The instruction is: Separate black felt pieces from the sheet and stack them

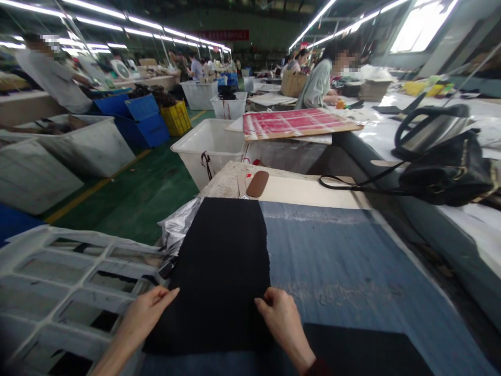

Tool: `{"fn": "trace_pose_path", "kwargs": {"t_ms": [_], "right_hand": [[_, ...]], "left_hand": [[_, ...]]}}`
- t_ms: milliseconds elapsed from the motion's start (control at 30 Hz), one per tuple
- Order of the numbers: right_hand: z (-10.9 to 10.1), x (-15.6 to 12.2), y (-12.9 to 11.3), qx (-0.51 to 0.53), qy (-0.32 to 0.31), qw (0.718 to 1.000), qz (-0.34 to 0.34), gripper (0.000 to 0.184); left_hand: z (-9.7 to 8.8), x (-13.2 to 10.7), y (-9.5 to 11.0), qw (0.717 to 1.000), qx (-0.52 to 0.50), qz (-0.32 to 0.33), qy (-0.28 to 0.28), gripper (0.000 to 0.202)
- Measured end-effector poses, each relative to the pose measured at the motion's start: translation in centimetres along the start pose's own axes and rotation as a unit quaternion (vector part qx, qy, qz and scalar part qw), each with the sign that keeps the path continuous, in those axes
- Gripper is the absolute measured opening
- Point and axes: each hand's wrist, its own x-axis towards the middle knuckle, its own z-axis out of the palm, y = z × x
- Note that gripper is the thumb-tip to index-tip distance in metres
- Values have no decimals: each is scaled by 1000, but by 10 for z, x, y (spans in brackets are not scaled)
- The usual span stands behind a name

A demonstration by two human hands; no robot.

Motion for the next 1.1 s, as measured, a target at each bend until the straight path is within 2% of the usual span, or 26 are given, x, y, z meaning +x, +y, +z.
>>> {"fn": "trace_pose_path", "kwargs": {"t_ms": [533,700,933,1100], "right_hand": [[2,3,2,-12,1,1000,14,23],[2,3,1,-24,-8,1000,8,23],[10,10,16,-40,-27,998,-29,32],[14,14,22,-54,-6,997,-49,36]], "left_hand": [[3,2,-7,1000,20,1,-7,44],[-1,-1,2,999,35,-5,12,39],[-5,-6,12,998,47,8,47,31],[-4,-5,13,997,54,0,53,29]]}}
